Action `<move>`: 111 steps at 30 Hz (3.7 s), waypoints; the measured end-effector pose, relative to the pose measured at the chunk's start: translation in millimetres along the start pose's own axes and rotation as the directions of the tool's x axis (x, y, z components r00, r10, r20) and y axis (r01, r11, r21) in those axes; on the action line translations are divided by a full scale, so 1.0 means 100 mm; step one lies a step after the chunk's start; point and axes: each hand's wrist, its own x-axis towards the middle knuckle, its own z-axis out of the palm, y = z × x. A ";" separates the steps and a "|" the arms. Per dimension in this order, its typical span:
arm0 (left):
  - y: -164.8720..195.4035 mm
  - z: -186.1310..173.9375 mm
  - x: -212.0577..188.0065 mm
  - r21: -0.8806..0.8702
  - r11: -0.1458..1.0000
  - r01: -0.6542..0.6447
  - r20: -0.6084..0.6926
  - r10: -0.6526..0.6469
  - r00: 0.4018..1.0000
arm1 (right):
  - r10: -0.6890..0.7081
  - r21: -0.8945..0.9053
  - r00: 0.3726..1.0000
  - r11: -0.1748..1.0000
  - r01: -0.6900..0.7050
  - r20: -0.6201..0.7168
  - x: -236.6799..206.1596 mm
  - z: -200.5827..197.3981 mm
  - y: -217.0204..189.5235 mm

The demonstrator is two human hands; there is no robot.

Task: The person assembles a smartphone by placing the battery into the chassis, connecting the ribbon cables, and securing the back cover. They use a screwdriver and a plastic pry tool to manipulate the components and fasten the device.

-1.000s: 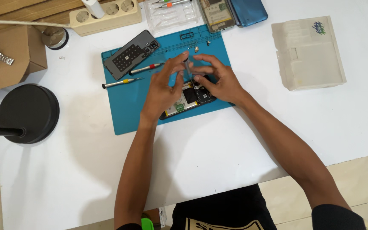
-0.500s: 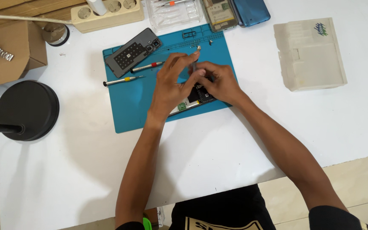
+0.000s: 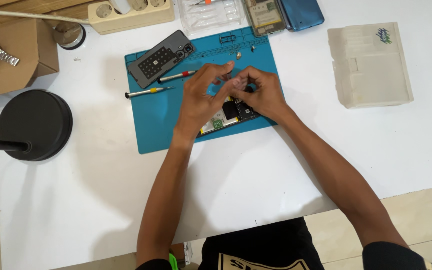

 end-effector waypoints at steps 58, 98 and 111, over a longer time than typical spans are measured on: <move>-0.06 0.08 -0.09 -0.144 0.989 0.020 0.173 0.005 0.985 | 0.105 -0.376 0.954 0.927 0.009 0.282 -0.17 -0.31 -0.03; -0.68 0.17 -0.14 -0.050 0.992 0.111 -0.317 -0.122 0.940 | 0.115 -0.410 0.960 0.912 0.000 0.255 -0.13 -0.32 -0.01; -0.67 0.10 -0.13 -0.016 0.989 0.146 -0.337 -0.143 0.930 | 0.049 -0.407 0.970 0.912 0.053 0.237 -0.14 -0.30 0.07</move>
